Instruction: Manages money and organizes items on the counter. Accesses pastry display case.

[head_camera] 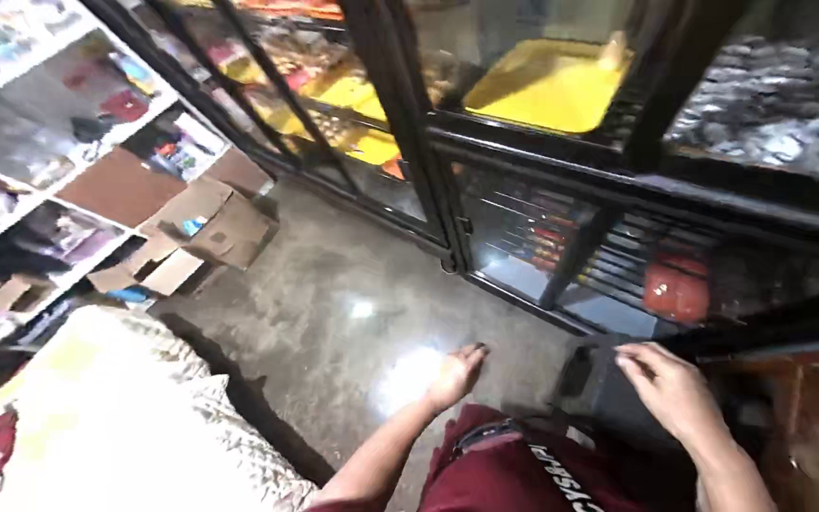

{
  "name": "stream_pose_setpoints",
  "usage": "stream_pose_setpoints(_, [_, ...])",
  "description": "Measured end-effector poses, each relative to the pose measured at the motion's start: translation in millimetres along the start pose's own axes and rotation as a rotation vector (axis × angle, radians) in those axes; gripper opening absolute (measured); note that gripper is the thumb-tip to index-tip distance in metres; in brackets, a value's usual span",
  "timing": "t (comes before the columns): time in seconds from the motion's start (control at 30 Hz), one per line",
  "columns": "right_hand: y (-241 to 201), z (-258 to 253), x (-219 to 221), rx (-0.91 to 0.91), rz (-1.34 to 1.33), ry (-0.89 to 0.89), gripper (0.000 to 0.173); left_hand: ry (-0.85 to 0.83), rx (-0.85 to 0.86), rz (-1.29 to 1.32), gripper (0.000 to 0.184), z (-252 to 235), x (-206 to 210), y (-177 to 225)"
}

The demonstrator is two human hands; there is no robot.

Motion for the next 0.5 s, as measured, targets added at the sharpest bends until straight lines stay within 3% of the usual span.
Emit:
stream_pose_setpoints(0.1, [-68.0,-49.0,43.9,-0.156,0.057,-0.258,0.024,0.124,-0.371,0.021,0.033,93.5,-43.6,-64.1])
stream_pose_setpoints(0.2, [-123.1,-107.2,59.7,-0.327,0.114,-0.233,0.023,0.269,-0.652,0.072,0.034,152.7,-72.9,-107.4])
stream_pose_setpoints(0.27, [-153.7,-143.2,63.2,-0.412,0.152,-0.195,0.022,0.396,-0.710,0.110,0.033,171.2,-79.1,-126.2])
stream_pose_setpoints(0.37, [-195.9,-203.9,64.1,-0.541,0.172,-0.114,0.023,0.457,-0.695,0.168,0.034,150.1,-93.2,-151.5])
stream_pose_setpoints(0.5, [-254.1,-291.1,58.1,-0.717,0.198,0.001,0.027,0.368,-0.518,0.196,0.035,71.0,-117.7,-190.0])
Point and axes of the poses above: each hand's wrist, its own z-axis away from the middle knuckle, its own x-axis out of the palm, y = z × x, the point moved 3 cm from there along -z, towards the middle knuckle, and after that the axes turned 1 degree about -z, right-handed, at the moved point
